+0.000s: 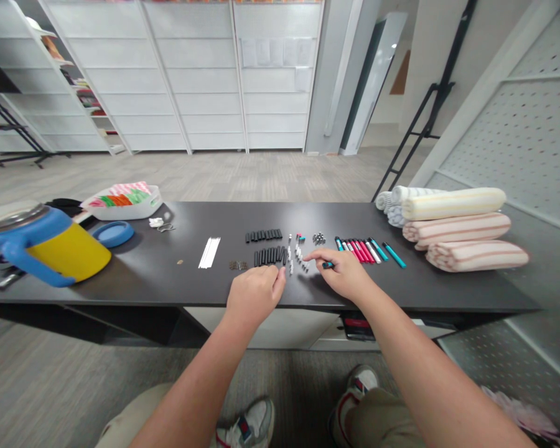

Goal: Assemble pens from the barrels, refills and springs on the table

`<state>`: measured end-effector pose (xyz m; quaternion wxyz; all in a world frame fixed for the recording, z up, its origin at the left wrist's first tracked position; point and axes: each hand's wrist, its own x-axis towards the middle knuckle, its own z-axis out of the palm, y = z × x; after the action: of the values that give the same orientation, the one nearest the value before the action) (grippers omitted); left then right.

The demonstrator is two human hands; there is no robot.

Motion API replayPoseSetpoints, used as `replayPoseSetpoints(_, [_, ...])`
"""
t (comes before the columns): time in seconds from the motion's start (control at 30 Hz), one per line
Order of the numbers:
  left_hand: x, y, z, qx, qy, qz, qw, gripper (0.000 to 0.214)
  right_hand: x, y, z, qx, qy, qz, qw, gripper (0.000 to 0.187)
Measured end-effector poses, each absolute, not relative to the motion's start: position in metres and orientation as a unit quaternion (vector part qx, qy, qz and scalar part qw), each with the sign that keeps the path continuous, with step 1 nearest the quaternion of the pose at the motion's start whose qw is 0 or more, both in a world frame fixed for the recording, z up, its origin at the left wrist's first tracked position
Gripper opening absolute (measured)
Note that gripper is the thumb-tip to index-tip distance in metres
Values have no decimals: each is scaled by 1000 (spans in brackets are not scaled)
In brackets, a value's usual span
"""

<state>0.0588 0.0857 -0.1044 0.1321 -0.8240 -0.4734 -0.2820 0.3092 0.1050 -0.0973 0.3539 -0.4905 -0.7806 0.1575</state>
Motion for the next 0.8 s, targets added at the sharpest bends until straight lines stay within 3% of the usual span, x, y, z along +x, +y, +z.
replayPoseSetpoints(0.8, [57, 86, -104, -827, -472, -278, 128, 37, 308, 101, -95, -486, -795, 146, 332, 32])
